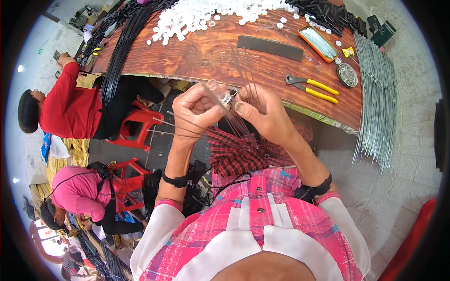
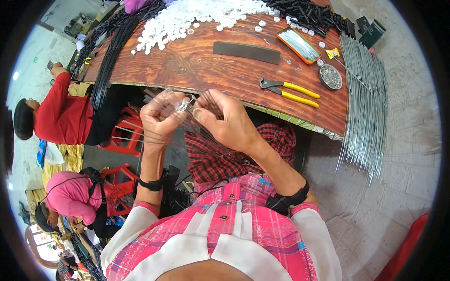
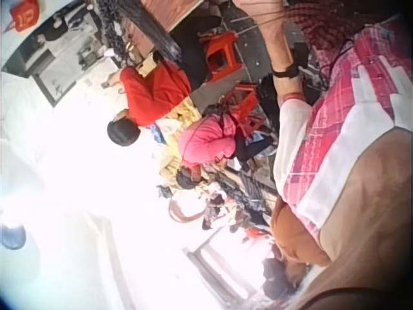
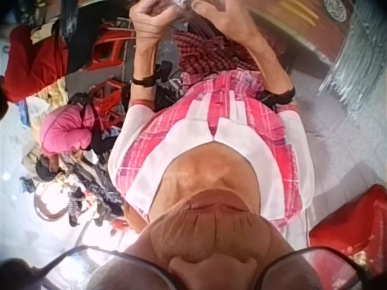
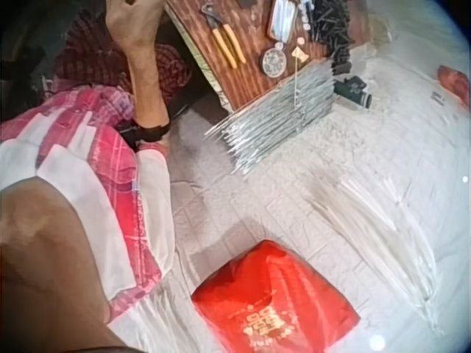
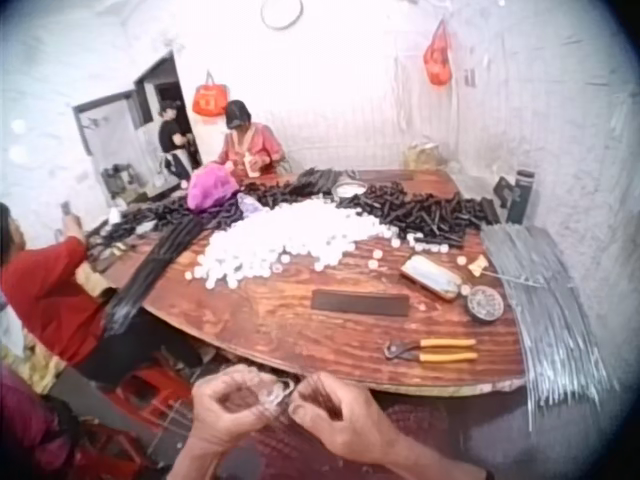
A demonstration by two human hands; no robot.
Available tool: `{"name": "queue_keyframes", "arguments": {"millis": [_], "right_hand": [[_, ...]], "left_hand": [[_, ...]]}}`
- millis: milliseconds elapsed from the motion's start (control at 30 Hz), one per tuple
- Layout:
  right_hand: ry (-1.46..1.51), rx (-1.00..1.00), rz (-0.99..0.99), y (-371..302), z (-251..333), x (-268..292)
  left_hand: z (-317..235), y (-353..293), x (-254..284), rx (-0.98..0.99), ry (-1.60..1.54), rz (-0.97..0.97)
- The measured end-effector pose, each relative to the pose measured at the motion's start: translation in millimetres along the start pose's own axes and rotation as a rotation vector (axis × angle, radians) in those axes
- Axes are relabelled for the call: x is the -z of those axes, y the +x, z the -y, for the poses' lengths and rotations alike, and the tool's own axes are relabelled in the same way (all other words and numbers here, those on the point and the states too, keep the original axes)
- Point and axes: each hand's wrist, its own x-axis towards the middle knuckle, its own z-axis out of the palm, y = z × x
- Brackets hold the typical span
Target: Manually assemble umbrella frame components using pliers and metal wires.
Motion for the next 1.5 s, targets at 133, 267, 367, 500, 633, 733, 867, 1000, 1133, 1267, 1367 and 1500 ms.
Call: {"name": "queue_keyframes", "arguments": {"millis": [133, 267, 367, 500, 633, 733, 867, 1000, 1133, 1267, 1367, 1500], "right_hand": [[0.174, -0.115, 0.190, 9.6, 5.3, 15.0], [0.192, -0.174, 0.295, 16.1, 5.6, 26.6], [0.239, -0.110, 0.321, 17.1, 3.0, 24.0], [0.169, -0.058, 0.251, 9.4, 2.5, 17.0], [0.083, 0.021, 0.092, 2.6, 7.8, 11.8], [0.149, -0.003, 0.029, 0.1, 5.9, 10.2], [0.233, -0.017, 0.032, -3.6, 4.2, 14.0], [0.268, -0.050, 0.056, -10.5, 6.1, 13.4], [0.296, -0.063, 0.105, -13.8, 4.8, 18.5], [0.187, -0.107, 0.268, -8.1, 11.7, 32.4], [0.233, -0.167, 0.360, 2.7, 14.9, 46.1], [0.216, -0.162, 0.435, 4.6, 29.2, 52.4]], "left_hand": [[12.5, 1.7, 6.0, 0.048, -0.081, 0.040], [14.0, 6.2, -1.1, -0.009, -0.391, 0.109], [7.6, 10.3, -3.7, 0.025, -0.391, 0.170], [12.5, 12.0, -1.1, 0.008, -0.426, 0.189], [4.9, 13.1, -6.2, -0.018, -0.226, 0.108], [-1.7, 11.0, -11.0, -0.001, -0.057, 0.057], [6.1, 10.0, -13.1, 0.021, -0.147, 0.034], [3.8, 10.2, -16.7, -0.096, -0.154, 0.113], [5.4, 13.8, -19.3, -0.108, -0.323, 0.199], [6.7, 19.7, -8.4, -0.145, -0.337, 0.371], [-15.4, 21.2, -19.1, -0.014, -0.306, 0.372], [-1.7, 21.6, -10.1, -0.130, -0.225, 0.316]]}}
